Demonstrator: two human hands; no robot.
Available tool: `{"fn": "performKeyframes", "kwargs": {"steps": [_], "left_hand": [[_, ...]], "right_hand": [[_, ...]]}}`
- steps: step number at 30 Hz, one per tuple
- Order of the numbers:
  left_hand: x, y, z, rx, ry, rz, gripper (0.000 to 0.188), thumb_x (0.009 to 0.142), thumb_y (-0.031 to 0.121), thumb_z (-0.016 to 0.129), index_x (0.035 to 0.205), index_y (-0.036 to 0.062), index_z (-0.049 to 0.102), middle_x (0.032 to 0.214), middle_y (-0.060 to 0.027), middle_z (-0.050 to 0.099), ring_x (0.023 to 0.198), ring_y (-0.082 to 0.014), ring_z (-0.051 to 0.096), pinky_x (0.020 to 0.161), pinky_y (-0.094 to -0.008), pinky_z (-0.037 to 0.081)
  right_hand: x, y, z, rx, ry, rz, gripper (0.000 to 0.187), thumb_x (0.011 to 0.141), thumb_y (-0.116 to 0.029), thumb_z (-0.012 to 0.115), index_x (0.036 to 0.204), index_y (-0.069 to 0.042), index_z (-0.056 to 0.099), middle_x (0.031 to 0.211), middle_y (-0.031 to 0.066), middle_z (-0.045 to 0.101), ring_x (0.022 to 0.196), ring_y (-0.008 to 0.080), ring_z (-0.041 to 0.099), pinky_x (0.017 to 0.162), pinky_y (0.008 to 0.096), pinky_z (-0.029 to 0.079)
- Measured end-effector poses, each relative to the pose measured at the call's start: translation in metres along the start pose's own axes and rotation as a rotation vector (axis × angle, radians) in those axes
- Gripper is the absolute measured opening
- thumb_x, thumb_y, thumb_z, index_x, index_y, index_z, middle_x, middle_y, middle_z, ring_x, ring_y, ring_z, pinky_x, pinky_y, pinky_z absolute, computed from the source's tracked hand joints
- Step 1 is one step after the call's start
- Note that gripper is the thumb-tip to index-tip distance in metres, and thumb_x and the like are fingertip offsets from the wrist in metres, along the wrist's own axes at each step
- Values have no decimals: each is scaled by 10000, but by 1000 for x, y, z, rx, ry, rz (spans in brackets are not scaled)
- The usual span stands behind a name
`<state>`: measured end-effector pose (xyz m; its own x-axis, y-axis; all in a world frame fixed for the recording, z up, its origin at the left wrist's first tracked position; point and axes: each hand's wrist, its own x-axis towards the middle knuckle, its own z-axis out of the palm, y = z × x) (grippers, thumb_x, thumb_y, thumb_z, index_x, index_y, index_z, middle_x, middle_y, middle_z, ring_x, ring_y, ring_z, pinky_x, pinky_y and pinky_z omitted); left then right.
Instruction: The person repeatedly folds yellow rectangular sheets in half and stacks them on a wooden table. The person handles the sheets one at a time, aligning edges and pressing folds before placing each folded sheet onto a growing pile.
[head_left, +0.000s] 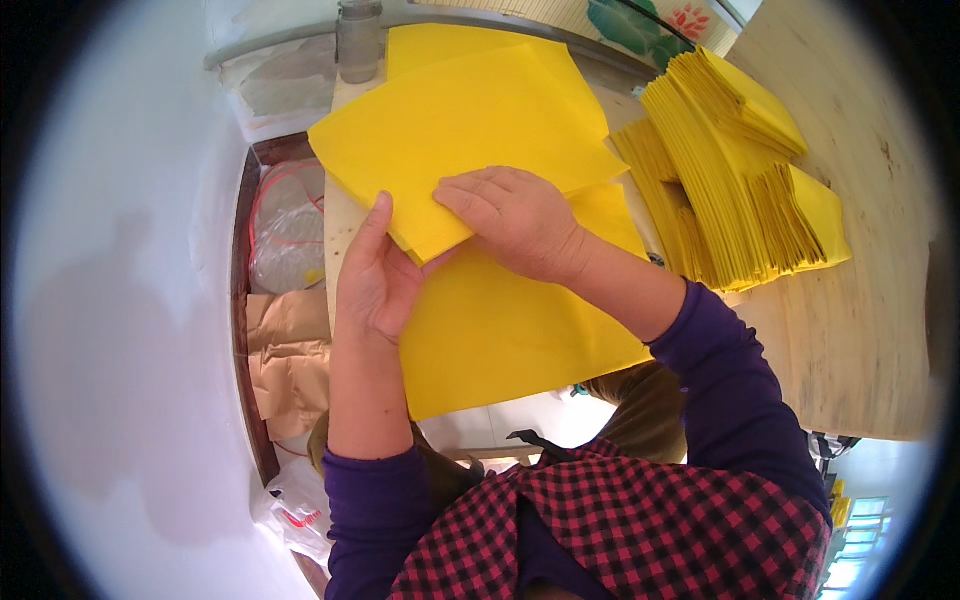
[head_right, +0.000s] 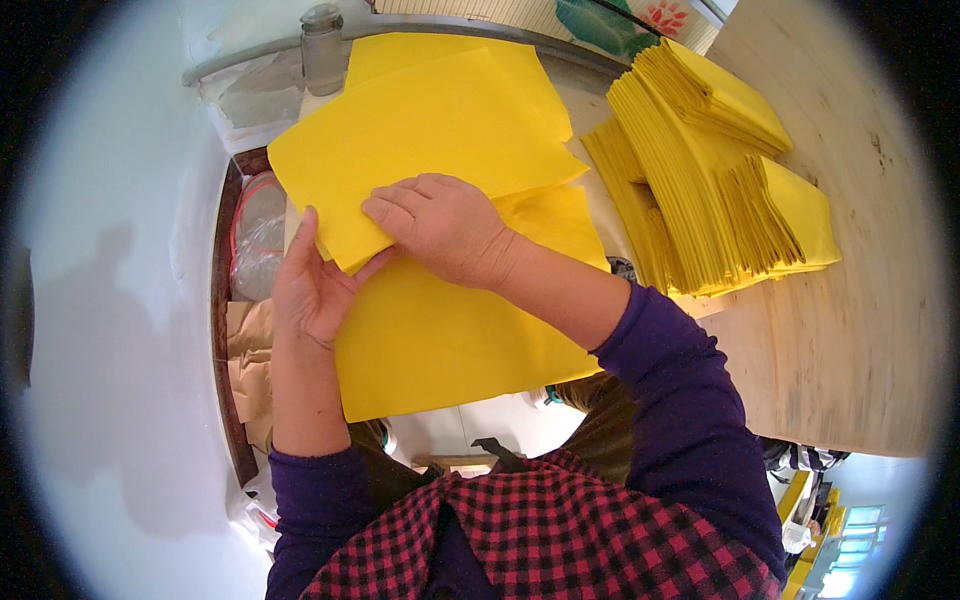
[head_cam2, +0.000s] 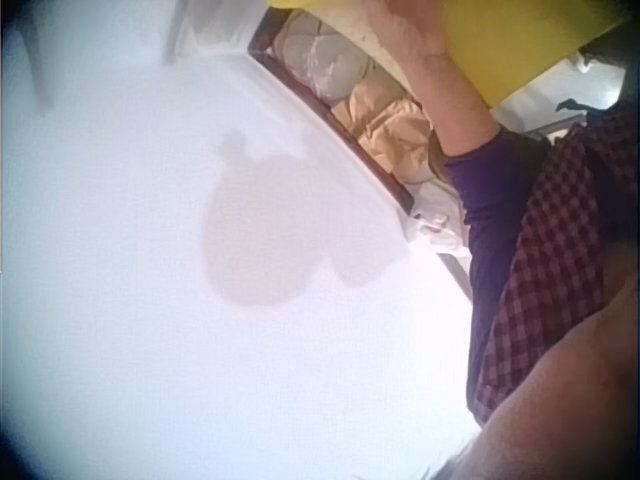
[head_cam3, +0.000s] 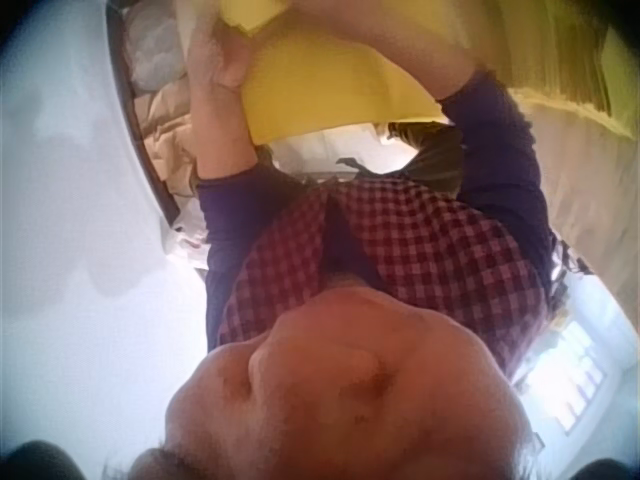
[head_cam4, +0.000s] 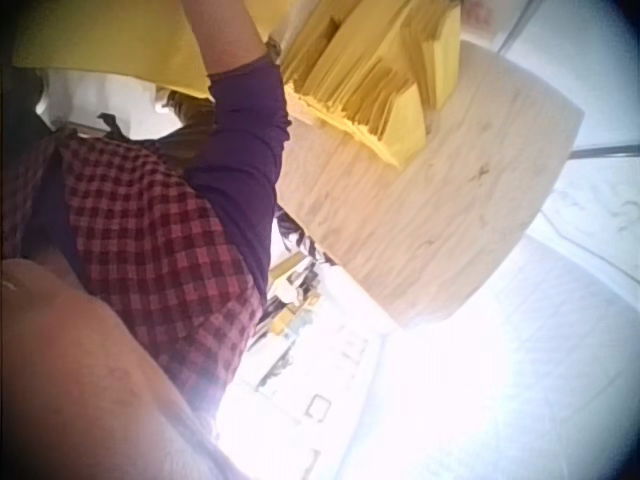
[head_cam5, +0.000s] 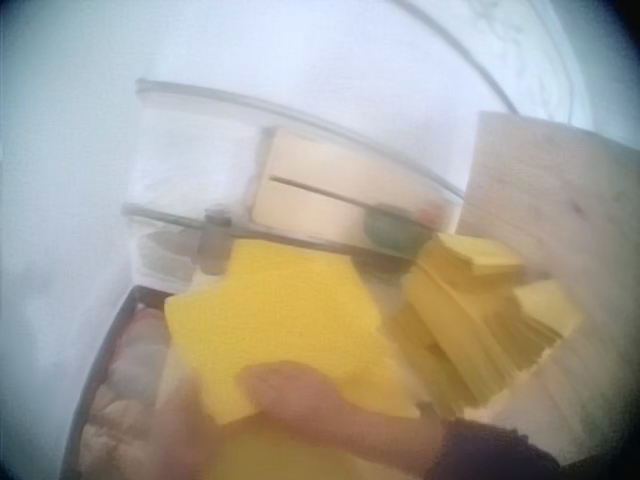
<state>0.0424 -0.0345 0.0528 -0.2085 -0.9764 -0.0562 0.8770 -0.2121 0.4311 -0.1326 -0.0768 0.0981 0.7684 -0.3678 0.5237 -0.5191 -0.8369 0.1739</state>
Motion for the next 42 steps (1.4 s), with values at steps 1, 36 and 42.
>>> {"fn": "performKeyframes", "kwargs": {"steps": [1,36,42], "left_hand": [[0,0,0,38,35,-11,530,961,323,520,1365,8,382,1344,-136,502,1213,-285,522,989,-485,463],[6,6,-15,42,172,31,337,911,83,572,1230,-3,507,1201,-121,603,1067,-266,622,879,-404,566],[8,7,-20,148,170,75,364,899,123,591,1238,18,511,1180,-105,609,1043,-249,629,849,-380,564]], "right_hand": [[-4,-2,-3,-10,3,2,353,783,-190,653,1102,-70,563,1070,112,644,948,295,635,822,378,522],[-102,150,-4,1457,746,1641,374,967,-274,552,1201,14,510,1164,129,573,1026,237,594,908,375,522],[-63,156,-34,1237,693,1393,274,931,-187,605,1124,4,573,1088,101,629,977,205,623,852,342,541]]}}
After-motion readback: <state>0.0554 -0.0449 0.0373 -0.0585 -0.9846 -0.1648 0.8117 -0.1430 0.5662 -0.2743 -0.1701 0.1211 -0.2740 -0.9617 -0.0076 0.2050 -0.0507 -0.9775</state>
